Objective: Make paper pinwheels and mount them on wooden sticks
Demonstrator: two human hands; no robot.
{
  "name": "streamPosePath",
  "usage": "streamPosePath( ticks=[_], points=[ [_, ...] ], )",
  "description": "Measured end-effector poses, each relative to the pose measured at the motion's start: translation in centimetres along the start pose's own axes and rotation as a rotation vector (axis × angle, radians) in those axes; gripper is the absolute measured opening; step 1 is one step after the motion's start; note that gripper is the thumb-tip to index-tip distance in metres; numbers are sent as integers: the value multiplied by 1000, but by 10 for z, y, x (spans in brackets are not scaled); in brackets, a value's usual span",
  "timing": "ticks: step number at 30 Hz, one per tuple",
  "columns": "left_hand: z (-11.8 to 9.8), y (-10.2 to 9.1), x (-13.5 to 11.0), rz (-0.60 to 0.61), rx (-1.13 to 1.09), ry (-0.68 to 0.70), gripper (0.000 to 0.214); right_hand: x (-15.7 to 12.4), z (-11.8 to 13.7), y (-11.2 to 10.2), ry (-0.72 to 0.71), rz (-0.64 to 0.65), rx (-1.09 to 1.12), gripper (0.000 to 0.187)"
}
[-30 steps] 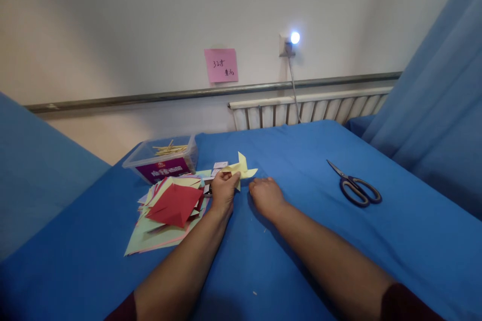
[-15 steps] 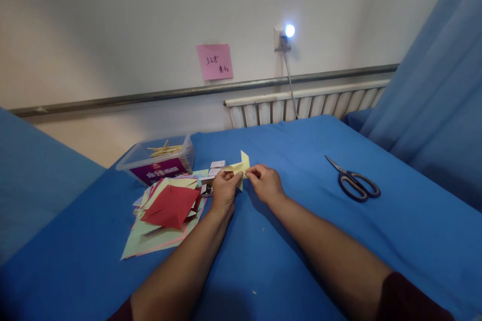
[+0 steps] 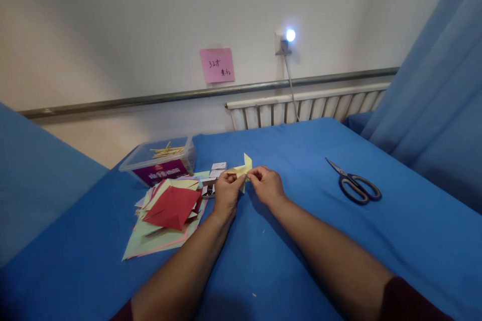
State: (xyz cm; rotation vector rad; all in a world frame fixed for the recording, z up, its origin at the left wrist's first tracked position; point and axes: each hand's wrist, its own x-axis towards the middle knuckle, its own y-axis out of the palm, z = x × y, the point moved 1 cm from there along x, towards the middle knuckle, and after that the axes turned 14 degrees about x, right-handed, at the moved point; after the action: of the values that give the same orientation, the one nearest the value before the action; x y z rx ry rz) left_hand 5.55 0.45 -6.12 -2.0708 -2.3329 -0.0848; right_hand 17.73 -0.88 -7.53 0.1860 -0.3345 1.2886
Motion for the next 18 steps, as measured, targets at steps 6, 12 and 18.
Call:
streamPosePath(
  ticks=[6, 12, 18],
  points=[
    [-1, 0, 0, -8, 16, -1, 30, -1, 4, 0, 12, -8, -12, 20],
    [-1, 0, 0, -19, 34, 10, 30, -1, 3, 0, 2, -12, -29, 20],
    [-2, -1, 0, -44, 77, 38, 30, -1, 1, 1, 28, -9, -11, 20]
  ],
)
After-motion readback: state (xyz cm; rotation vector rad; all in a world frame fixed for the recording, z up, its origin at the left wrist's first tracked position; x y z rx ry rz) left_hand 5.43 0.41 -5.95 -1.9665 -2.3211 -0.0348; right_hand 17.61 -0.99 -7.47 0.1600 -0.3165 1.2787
